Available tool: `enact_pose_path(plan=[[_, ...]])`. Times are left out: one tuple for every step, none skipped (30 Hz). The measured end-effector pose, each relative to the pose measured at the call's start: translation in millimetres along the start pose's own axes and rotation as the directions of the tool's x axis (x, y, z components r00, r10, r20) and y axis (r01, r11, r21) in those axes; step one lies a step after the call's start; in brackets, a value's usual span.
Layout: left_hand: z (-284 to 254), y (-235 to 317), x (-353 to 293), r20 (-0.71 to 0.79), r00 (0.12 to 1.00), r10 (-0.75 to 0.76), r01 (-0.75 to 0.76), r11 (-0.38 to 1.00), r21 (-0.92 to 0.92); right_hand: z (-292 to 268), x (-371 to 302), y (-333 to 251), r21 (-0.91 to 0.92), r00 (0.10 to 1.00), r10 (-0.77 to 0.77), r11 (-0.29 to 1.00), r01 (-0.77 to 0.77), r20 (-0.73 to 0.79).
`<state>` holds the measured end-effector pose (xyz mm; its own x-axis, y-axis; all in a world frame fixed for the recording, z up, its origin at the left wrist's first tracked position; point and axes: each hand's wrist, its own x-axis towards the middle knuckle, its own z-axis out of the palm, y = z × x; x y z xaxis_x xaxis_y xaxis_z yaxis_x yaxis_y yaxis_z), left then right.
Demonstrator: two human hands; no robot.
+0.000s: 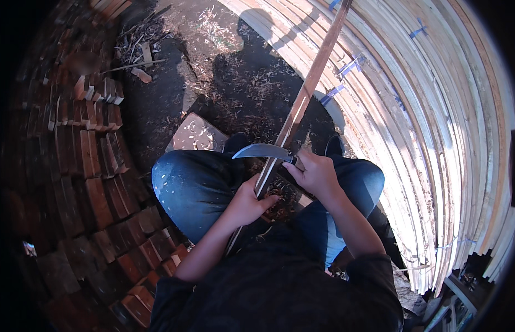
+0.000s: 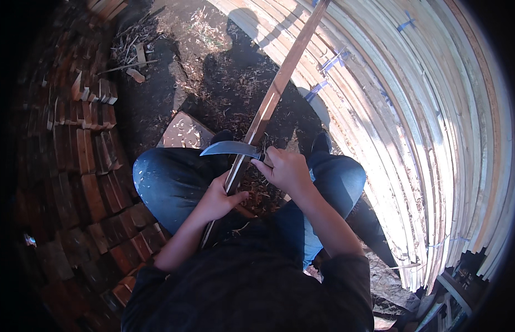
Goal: The person sits on the ground and uses a curved knife to shave thin strips from a long wooden plank held between their legs. They repeatedly scrape the blade along the wood's surface to remove shavings.
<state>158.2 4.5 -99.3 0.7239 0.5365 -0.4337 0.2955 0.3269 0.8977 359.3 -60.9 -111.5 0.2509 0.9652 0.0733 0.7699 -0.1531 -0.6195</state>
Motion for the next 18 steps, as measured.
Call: enact_pose_path(plan=[[1, 2, 0, -0.003, 1.0, 0.012, -0.012, 1.0, -0.023, -2, -1, 1, -0.063, 0.999, -0.032, 0.997, 0.032, 0.007], [2, 0, 0, 0.002, 1.0, 0.006, -0.006, 1.0, -0.023, -4, -1, 1, -0.126, 0.998, -0.064, 0.99, 0.065, 0.016], [1, -4, 0, 0.0, 1.0, 0.002, -0.002, 1.0, -0.022, -6, 2, 2, -0.184, 0.995, -0.1, 0.977, 0.103, 0.029], [-1, -9, -2, -0.005, 1.0, -0.005, 0.005, 1.0, -0.019, -13, 12, 13, -0.144, 0.995, 0.058, 0.987, -0.069, -0.083], [-2, -11, 0, 0.002, 1.0, -0.013, 0.013, 1.0, 0.008, -19, 22, 38, -0.296, 0.99, 0.003, 0.954, -0.045, -0.143], [-3, -10, 6, 0.01, 1.0, -0.017, 0.016, 0.999, 0.039, -12, 26, 41, -0.247, 0.984, -0.006, 0.968, -0.038, -0.177], [-4, -8, 9, 0.017, 1.0, -0.021, 0.019, 0.997, 0.069, -6, 27, 42, -0.198, 0.977, -0.014, 0.98, -0.028, -0.212], [-2, -6, 6, 0.0, 1.0, 0.003, -0.003, 0.998, 0.067, -2, 19, 38, -0.074, 0.982, 0.135, 0.986, -0.146, -0.134], [2, -6, 4, -0.016, 0.999, 0.03, -0.029, 0.998, 0.061, -1, 10, 29, 0.034, 0.962, 0.271, 0.962, -0.27, -0.038], [4, -5, 3, -0.032, 0.998, 0.056, -0.055, 0.997, 0.056, 8, 5, 32, 0.216, 0.96, 0.281, 0.938, -0.269, -0.023], [2, -2, 5, -0.022, 0.999, 0.039, -0.037, 0.997, 0.067, 7, 8, 35, 0.449, 0.935, 0.336, 0.821, -0.351, 0.115], [-1, -2, 5, -0.006, 1.0, 0.011, -0.01, 0.997, 0.076, 6, 10, 34, 0.634, 0.894, 0.359, 0.633, -0.444, 0.268], [-3, -2, 4, 0.009, 1.0, -0.018, 0.017, 0.996, 0.085, 4, 12, 32, 0.754, 0.846, 0.335, 0.394, -0.526, 0.416], [-3, -5, 2, 0.014, 1.0, -0.019, 0.018, 0.997, 0.078, -5, 13, 31, 0.731, 0.779, 0.31, 0.279, -0.623, 0.545], [-3, -4, 3, 0.016, 1.0, -0.012, 0.01, 0.997, 0.075, -6, 13, 31, 0.728, 0.77, 0.307, 0.262, -0.633, 0.559], [-4, -3, 4, 0.019, 1.0, -0.004, 0.003, 0.997, 0.071, -5, 13, 31, 0.726, 0.762, 0.302, 0.245, -0.643, 0.573], [-3, -1, 5, 0.026, 1.0, -0.012, 0.011, 0.998, 0.056, -4, 12, 30, 0.722, 0.753, 0.297, 0.229, -0.653, 0.587], [-2, 2, 4, 0.028, 0.999, -0.02, 0.019, 0.999, 0.041, 3, 10, 34, 0.702, 0.818, 0.35, 0.424, -0.573, 0.456]])
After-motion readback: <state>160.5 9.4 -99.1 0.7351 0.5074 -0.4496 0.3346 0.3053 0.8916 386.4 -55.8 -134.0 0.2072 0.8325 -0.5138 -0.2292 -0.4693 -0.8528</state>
